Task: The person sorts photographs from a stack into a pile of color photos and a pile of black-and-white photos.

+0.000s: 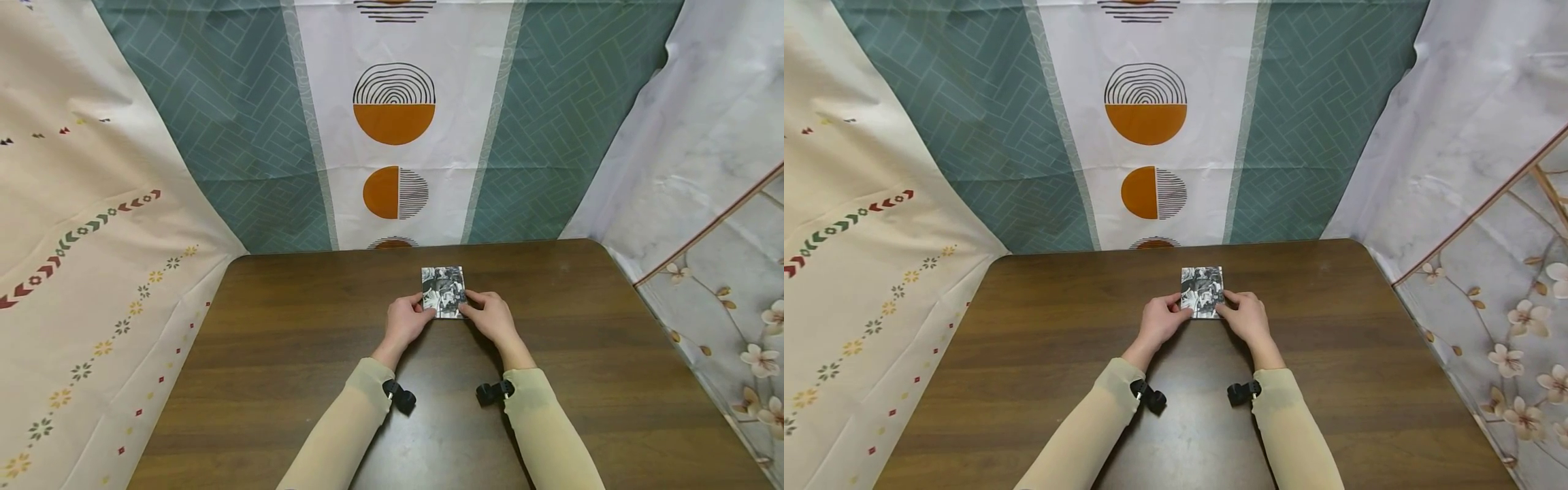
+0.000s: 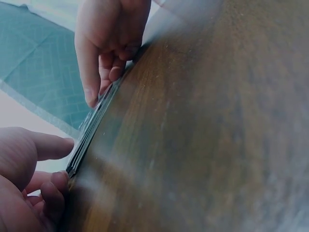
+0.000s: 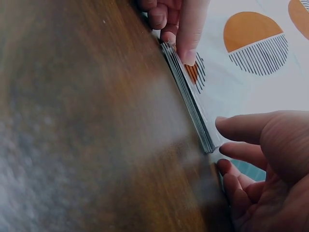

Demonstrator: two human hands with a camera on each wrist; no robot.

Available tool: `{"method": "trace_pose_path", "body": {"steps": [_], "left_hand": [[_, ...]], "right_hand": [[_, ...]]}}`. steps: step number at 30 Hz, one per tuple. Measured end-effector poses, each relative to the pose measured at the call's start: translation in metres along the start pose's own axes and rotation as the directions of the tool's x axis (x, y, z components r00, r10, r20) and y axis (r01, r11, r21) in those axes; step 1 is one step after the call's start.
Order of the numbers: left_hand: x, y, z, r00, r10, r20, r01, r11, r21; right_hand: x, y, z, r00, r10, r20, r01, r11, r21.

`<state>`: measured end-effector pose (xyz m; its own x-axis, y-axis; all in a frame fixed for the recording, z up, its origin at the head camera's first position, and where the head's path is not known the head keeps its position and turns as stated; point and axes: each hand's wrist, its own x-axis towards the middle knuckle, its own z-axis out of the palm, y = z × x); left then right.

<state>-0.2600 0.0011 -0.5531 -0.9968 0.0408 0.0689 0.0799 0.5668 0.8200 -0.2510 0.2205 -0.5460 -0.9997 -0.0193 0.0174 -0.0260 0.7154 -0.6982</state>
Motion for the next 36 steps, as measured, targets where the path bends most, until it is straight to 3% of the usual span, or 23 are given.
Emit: {"method": "trace_pose_path", "body": {"steps": [6,14,17,23,27,36], "left_hand": [[0.0,-0.001,0.0,1.0,-0.012,-0.009,0.011,0.999,-0.031],[-0.002,-0.003,-0.001,0.999,-0.041,-0.032,0.035,0.982,-0.185],[-0.004,-0.002,-0.003,0.998,-0.067,-0.023,0.058,0.963,-0.262],[-0.005,-0.002,-0.004,0.993,-0.117,0.03,0.118,0.893,-0.435],[-0.006,0.0,-0.005,0.99,-0.136,0.037,0.138,0.878,-0.458],[-0.006,0.001,-0.006,0.992,-0.127,0.015,0.121,0.891,-0.438]], "right_hand": [[0.0,-0.001,0.0,1.0,-0.015,-0.017,0.015,1.0,0.012],[-0.003,-0.007,-0.003,0.998,0.032,-0.054,-0.026,0.994,0.105],[-0.004,-0.009,-0.003,0.997,0.042,-0.063,-0.033,0.989,0.142],[-0.008,-0.013,-0.002,0.997,0.05,-0.062,-0.037,0.98,0.195],[-0.009,-0.013,-0.002,0.996,0.063,-0.056,-0.05,0.975,0.219],[-0.011,-0.016,-0.006,0.995,0.088,-0.039,-0.072,0.952,0.298]]}}
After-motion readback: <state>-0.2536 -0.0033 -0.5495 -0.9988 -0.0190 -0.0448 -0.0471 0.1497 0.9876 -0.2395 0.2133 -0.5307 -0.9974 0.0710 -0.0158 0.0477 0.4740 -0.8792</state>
